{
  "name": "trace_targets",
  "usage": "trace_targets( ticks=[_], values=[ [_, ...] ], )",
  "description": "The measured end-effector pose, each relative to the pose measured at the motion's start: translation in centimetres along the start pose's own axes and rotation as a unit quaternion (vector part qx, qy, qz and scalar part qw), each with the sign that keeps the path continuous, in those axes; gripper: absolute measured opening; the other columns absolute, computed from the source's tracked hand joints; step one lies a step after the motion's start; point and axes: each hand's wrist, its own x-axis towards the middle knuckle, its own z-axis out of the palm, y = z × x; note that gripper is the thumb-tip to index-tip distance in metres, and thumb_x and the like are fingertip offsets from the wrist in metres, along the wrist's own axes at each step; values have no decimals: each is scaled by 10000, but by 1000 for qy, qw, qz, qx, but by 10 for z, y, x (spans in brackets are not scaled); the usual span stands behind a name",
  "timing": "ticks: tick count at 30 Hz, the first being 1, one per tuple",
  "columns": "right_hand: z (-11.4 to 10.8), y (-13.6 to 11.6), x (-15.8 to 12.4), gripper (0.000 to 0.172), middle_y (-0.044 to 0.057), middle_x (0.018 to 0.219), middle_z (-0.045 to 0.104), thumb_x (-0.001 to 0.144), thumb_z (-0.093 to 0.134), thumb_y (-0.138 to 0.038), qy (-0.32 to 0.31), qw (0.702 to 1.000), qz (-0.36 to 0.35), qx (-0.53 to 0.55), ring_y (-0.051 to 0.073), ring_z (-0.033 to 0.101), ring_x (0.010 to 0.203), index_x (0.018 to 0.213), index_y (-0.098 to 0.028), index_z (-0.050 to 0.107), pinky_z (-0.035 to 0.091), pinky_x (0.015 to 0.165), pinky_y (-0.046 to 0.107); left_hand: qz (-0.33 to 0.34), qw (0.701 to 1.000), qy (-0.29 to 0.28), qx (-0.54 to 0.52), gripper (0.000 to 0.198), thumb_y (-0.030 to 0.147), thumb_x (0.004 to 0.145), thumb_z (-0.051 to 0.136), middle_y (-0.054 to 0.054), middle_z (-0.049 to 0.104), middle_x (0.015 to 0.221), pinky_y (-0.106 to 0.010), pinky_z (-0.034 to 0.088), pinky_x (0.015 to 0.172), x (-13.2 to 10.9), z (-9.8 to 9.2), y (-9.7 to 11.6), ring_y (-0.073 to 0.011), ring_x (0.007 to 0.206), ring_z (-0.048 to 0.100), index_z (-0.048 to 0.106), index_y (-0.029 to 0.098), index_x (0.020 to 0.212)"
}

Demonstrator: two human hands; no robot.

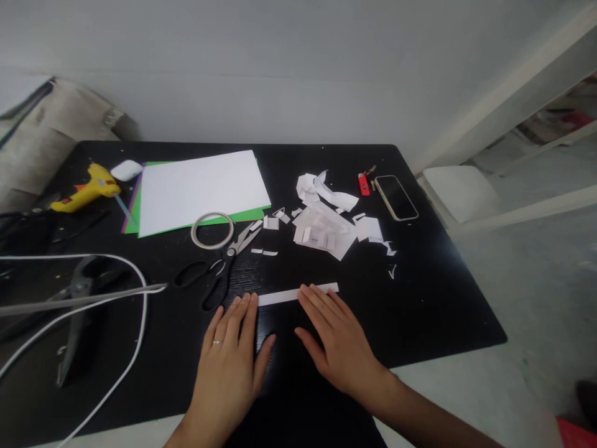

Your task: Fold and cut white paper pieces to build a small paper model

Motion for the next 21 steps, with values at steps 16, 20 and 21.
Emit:
trace_targets(
  ticks=[16,20,21],
  values=[
    [-3,16,-14,478,140,1540,591,1094,487,-300,44,997,26,-49,308,565,1443,1519,-81,512,501,1182,569,-6,1000,5,-3,511,263,1013,540,-265,637,1381,-586,343,1204,22,-5,21,-392,1334,568,547,-27,1434],
    [-1,17,-15,484,152,1550,577,1085,492,-284,46,997,21,-57,317,562,1444,1515,-62,510,508,1168,577,9,999,-24,-32,492,230,1038,502,-197,615,1490,-547,352,1219,36,2,45,-349,1404,539,544,47,1492],
    [-1,17,-15,481,153,1552,574,1084,485,-273,48,997,21,-58,316,559,1447,1516,-62,509,505,1169,576,9,999,-30,-37,483,235,1043,496,-179,615,1500,-547,357,1220,39,4,51,-342,1407,542,554,75,1494]
  ],
)
